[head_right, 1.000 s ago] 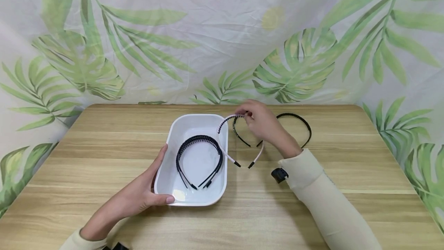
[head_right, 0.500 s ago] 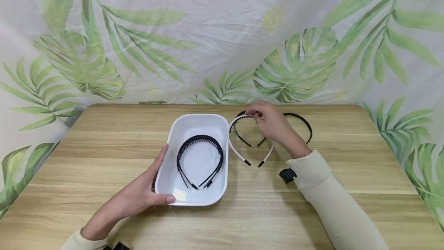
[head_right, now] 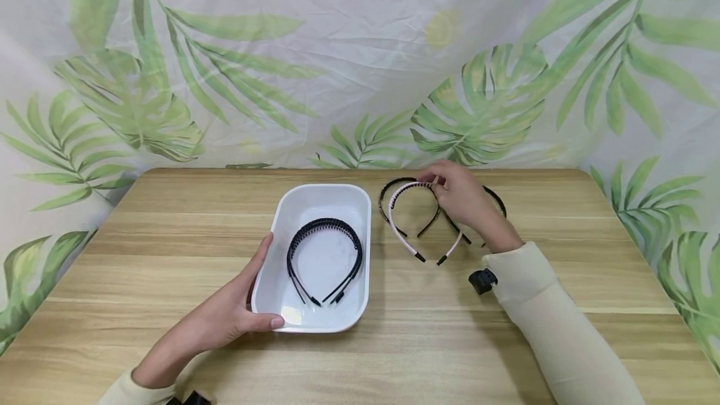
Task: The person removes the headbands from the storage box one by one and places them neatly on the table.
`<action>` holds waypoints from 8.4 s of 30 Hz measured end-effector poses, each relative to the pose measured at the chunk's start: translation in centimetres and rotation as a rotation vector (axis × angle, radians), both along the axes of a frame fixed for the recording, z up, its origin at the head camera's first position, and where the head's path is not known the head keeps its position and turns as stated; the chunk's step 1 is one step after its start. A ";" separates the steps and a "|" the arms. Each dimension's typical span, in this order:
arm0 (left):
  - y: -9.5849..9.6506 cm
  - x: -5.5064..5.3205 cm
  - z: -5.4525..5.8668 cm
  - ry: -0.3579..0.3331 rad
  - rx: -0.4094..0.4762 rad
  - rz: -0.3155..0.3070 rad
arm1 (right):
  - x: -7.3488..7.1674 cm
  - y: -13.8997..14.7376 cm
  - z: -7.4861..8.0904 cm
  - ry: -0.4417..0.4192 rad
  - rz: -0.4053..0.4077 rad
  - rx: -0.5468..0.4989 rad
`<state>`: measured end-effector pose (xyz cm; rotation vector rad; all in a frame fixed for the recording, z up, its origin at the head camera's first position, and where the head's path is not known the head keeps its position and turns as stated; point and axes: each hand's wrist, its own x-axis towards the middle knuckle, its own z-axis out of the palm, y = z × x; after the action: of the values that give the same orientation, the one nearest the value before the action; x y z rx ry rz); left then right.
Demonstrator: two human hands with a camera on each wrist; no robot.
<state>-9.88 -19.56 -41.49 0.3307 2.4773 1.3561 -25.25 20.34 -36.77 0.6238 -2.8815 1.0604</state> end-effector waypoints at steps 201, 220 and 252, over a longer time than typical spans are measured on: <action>0.0 0.1 -0.2 -0.006 0.044 -0.004 | 2.2 5.0 0.3 0.224 0.069 0.146; 0.1 0.2 0.1 -0.018 0.040 0.002 | 4.3 -1.0 1.0 0.275 0.214 0.156; 0.0 0.0 -0.1 0.001 0.044 -0.013 | 4.6 -9.3 0.2 0.129 0.310 -0.017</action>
<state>-9.85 -19.54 -41.58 0.3570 2.4448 1.4071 -20.65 11.00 -36.58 1.1210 -2.7204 1.0262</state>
